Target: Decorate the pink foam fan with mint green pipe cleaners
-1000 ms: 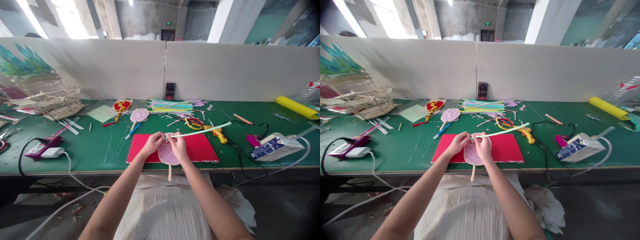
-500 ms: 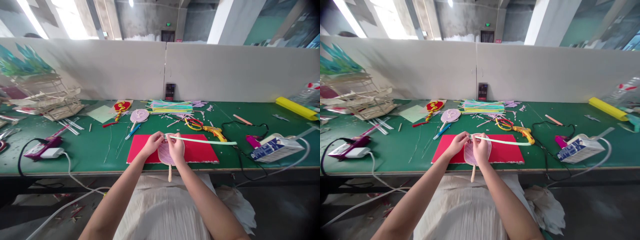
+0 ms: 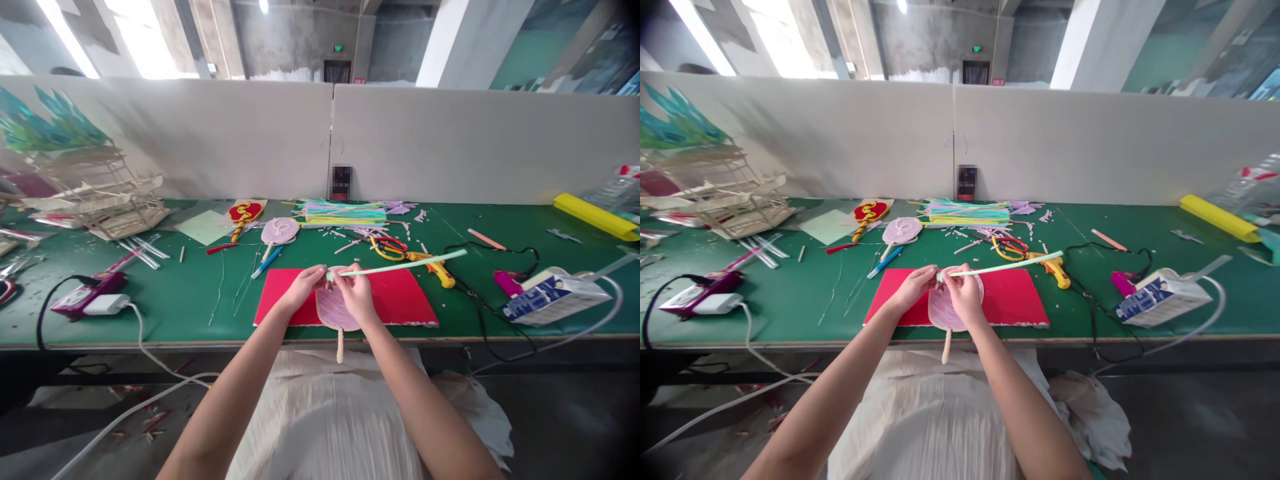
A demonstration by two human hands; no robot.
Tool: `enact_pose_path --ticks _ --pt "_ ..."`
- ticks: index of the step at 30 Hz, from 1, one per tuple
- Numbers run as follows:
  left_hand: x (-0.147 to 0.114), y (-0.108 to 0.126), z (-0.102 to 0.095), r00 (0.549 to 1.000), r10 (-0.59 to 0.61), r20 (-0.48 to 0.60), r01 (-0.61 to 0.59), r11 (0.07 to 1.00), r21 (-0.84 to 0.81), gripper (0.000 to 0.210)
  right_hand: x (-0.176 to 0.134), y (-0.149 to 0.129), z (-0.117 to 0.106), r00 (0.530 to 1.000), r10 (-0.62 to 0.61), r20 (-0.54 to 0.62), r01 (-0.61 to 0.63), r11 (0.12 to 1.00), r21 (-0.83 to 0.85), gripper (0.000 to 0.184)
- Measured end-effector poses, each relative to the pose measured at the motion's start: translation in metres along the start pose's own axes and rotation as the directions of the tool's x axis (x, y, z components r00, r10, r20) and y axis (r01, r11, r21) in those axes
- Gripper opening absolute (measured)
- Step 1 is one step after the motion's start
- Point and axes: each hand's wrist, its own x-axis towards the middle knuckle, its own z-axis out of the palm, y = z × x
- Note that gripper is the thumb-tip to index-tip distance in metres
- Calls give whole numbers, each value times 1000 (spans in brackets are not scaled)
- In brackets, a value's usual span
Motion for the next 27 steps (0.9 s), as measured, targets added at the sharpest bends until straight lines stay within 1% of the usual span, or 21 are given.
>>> enact_pose_path --ticks 3,5,7,10,12,15,19,23,27 --pt "0 -2 0 1000 -16 15 16 1000 8 29 1 0 -3 997 19 78 -23 998 58 26" --pt "-1 -2 -1 999 -23 28 20 997 72 29 2 1 -7 995 15 99 -21 998 65 25" --pt "-2 -1 -1 999 -19 44 12 987 157 30 3 4 -11 995 1 99 -4 999 34 24" --pt "-4 3 1 996 15 88 -41 956 292 33 4 6 -18 994 -29 101 32 999 -27 23" --pt "-5 6 3 993 71 99 -104 916 388 33 4 7 -21 993 -32 111 36 999 -38 23" --pt "-5 6 3 986 161 49 -164 857 489 33 3 9 -21 995 14 94 -13 1000 -13 24" --pt "-3 2 2 971 235 -53 -173 833 526 29 0 13 -18 992 96 80 -99 994 35 26" --pt "-2 0 2 965 261 -40 -193 801 566 28 -1 16 -15 988 118 103 -120 993 7 27" --pt "-3 2 5 973 232 -23 -175 793 583 29 0 15 -15 989 102 104 -100 995 -17 27"
